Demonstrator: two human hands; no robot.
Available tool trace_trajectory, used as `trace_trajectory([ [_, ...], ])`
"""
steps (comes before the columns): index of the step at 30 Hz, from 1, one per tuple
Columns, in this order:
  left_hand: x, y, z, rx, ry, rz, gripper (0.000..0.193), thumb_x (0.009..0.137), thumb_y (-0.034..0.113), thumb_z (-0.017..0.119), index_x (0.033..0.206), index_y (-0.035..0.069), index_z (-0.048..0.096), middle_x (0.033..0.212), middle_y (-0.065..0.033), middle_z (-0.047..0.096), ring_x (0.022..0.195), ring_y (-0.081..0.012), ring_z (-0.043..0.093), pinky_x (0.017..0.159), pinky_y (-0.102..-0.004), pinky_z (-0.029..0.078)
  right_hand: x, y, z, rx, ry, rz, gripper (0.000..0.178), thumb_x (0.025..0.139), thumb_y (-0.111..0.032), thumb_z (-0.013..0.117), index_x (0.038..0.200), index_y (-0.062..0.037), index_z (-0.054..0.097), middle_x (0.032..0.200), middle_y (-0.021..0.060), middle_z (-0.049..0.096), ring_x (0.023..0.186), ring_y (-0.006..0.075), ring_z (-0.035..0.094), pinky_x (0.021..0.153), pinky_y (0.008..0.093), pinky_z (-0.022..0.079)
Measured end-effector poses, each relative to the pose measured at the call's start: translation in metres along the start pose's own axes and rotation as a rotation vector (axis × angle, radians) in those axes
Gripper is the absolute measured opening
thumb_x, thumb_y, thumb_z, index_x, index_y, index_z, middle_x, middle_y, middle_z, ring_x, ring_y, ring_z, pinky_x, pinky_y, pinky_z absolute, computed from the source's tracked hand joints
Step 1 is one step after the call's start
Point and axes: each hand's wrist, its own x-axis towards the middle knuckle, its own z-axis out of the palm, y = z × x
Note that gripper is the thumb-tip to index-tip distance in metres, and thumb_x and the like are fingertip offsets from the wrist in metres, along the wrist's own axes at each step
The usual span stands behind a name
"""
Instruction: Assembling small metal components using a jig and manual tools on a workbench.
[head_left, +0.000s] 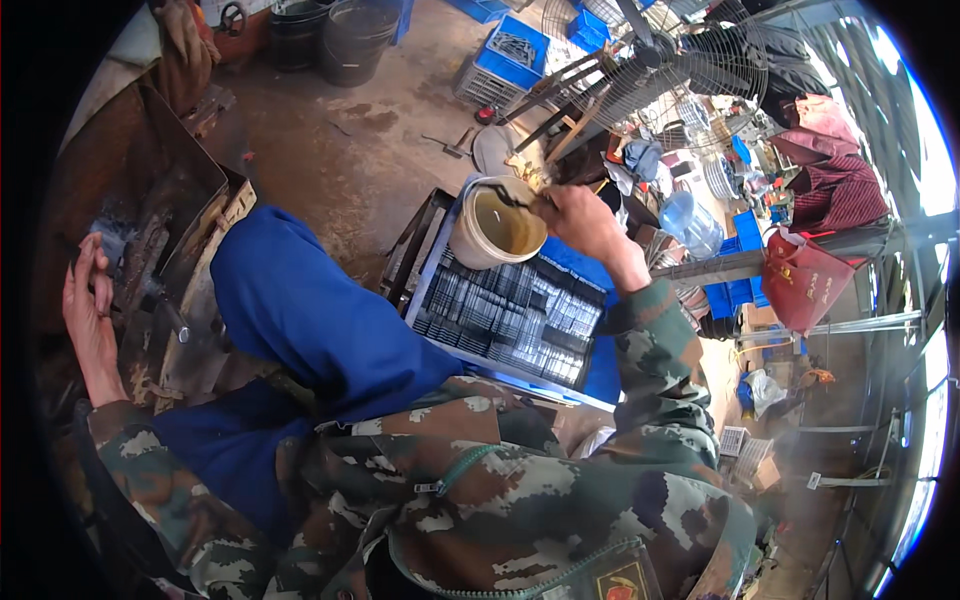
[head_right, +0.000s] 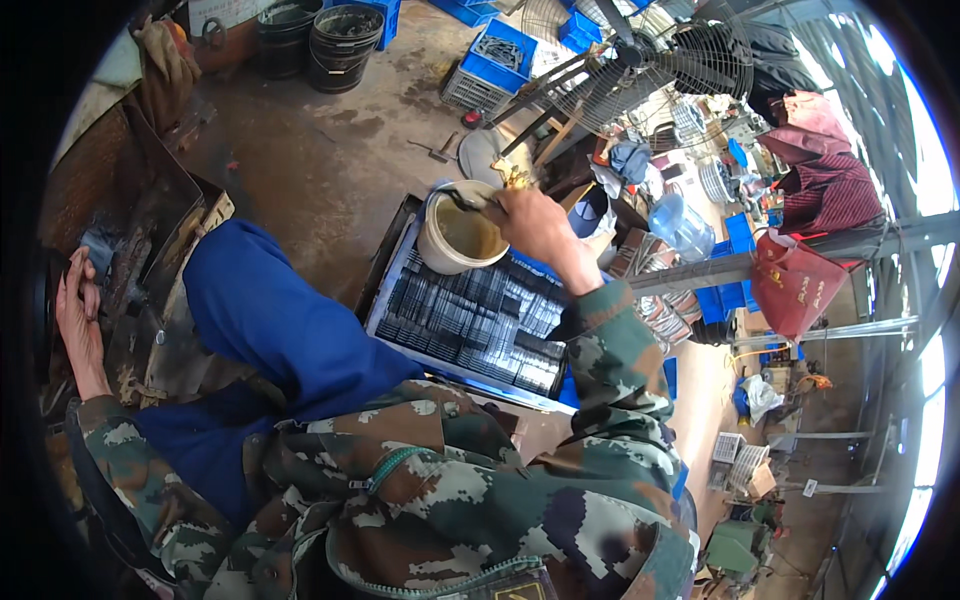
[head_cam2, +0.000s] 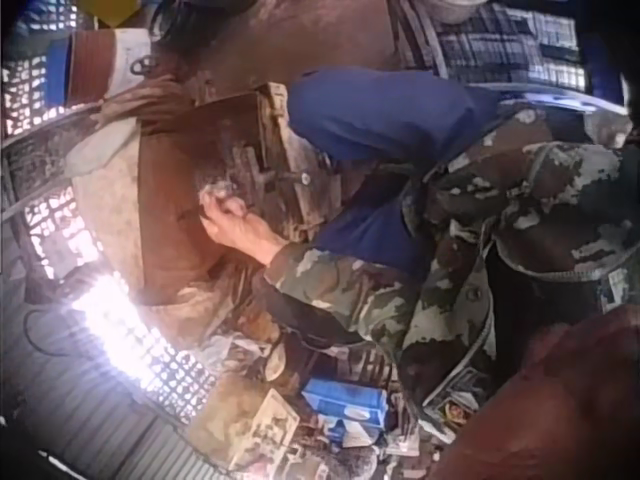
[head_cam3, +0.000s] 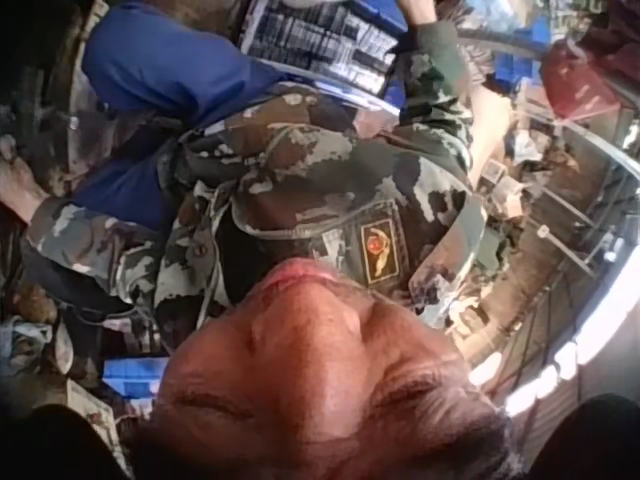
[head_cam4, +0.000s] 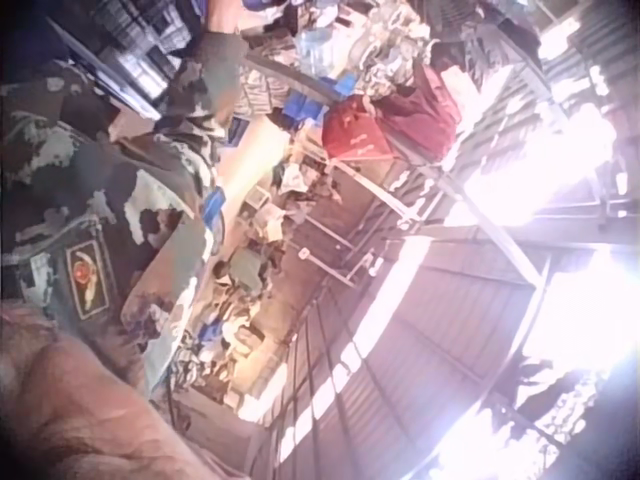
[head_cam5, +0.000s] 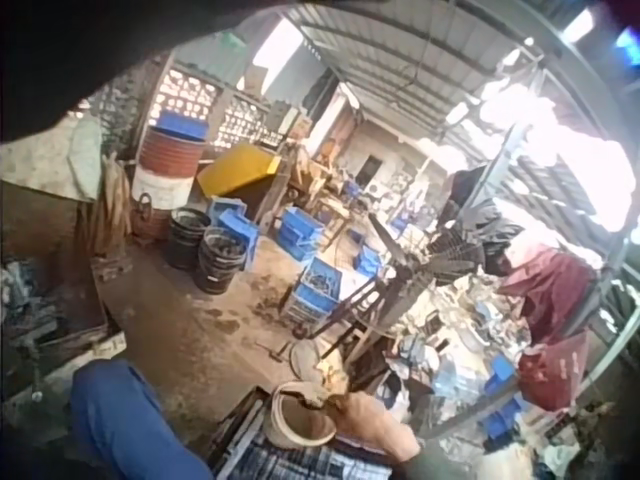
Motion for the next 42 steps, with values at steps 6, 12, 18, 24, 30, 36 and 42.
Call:
trace_trajectory([
  [6, 0.015, -0.021, -0.029, -0.013, -0.013, -0.029, 0.033, 0.099, 0.021, 0.058, 0.123, -0.003, 0.062, 0.093, 0.0021, 0.057, 0.052, -0.0012, 0.029, 0.050, -0.0186, 0.023, 0.020, 0.063, 0.073, -0.338, -0.209, 0.189, 0.029, 0.092, -0.030, 0.056, 0.090, -0.0043, 0.069, 0.085, 0.0137, 0.071, 0.082, 0.0310, 0.070, 0.075, 0.0414, 0.056],
  [12, 0.023, -0.034, -0.053, 0.031, 0.036, -0.067, 0.035, 0.100, 0.019, 0.056, 0.129, -0.001, 0.060, 0.097, 0.0025, 0.056, 0.055, -0.0012, 0.031, 0.052, -0.0179, 0.023, 0.041, 0.052, 0.120, -0.376, -0.336, 0.213, 0.027, 0.088, -0.019, 0.053, 0.100, -0.0081, 0.075, 0.105, 0.0137, 0.072, 0.099, 0.0291, 0.071, 0.085, 0.0394, 0.055],
  [18, 0.024, -0.038, -0.073, 0.046, 0.077, -0.045, 0.036, 0.102, 0.017, 0.050, 0.132, 0.000, 0.058, 0.098, 0.0033, 0.054, 0.056, -0.0019, 0.031, 0.055, -0.0183, 0.025, 0.006, 0.050, 0.087, -0.316, -0.193, 0.135, 0.023, 0.091, -0.025, 0.056, 0.086, -0.0075, 0.070, 0.085, 0.0146, 0.071, 0.081, 0.0334, 0.070, 0.071, 0.0452, 0.056],
  [24, 0.032, -0.042, -0.092, 0.020, 0.140, -0.092, 0.036, 0.101, 0.017, 0.052, 0.133, 0.002, 0.057, 0.099, 0.0040, 0.055, 0.055, -0.0019, 0.029, 0.055, -0.0183, 0.024, -0.072, 0.038, 0.069, 0.044, 0.124, 0.059, 0.014, 0.092, -0.019, 0.058, 0.086, -0.0070, 0.060, 0.074, 0.0194, 0.065, 0.071, 0.0376, 0.066, 0.060, 0.0474, 0.052],
  [30, 0.024, -0.042, -0.092, 0.017, 0.215, -0.124, 0.036, 0.100, 0.018, 0.053, 0.132, 0.002, 0.057, 0.099, 0.0043, 0.056, 0.054, -0.0018, 0.028, 0.054, -0.0185, 0.025, -0.101, 0.023, 0.062, 0.602, 0.117, 0.120, 0.017, 0.094, -0.018, 0.059, 0.093, -0.0011, 0.060, 0.076, 0.0206, 0.063, 0.073, 0.0421, 0.062, 0.063, 0.0479, 0.050],
  [36, 0.025, -0.036, -0.101, 0.002, 0.253, -0.134, 0.035, 0.101, 0.017, 0.050, 0.132, 0.002, 0.058, 0.098, 0.0043, 0.055, 0.054, -0.0022, 0.028, 0.054, -0.0188, 0.025, -0.055, 0.141, 0.028, 0.091, 0.459, 0.255, 0.027, 0.100, -0.027, 0.051, 0.098, -0.0031, 0.062, 0.082, 0.0178, 0.067, 0.066, 0.0336, 0.063, 0.062, 0.0423, 0.050],
  [42, 0.026, -0.036, -0.124, 0.008, 0.191, -0.084, 0.036, 0.102, 0.017, 0.047, 0.133, 0.001, 0.056, 0.097, 0.0036, 0.054, 0.054, -0.0026, 0.028, 0.054, -0.0187, 0.025, -0.088, 0.133, 0.086, -0.046, 0.594, 0.467, 0.017, 0.096, -0.026, 0.056, 0.103, -0.0113, 0.063, 0.092, 0.0170, 0.066, 0.081, 0.0407, 0.066, 0.067, 0.0492, 0.052],
])
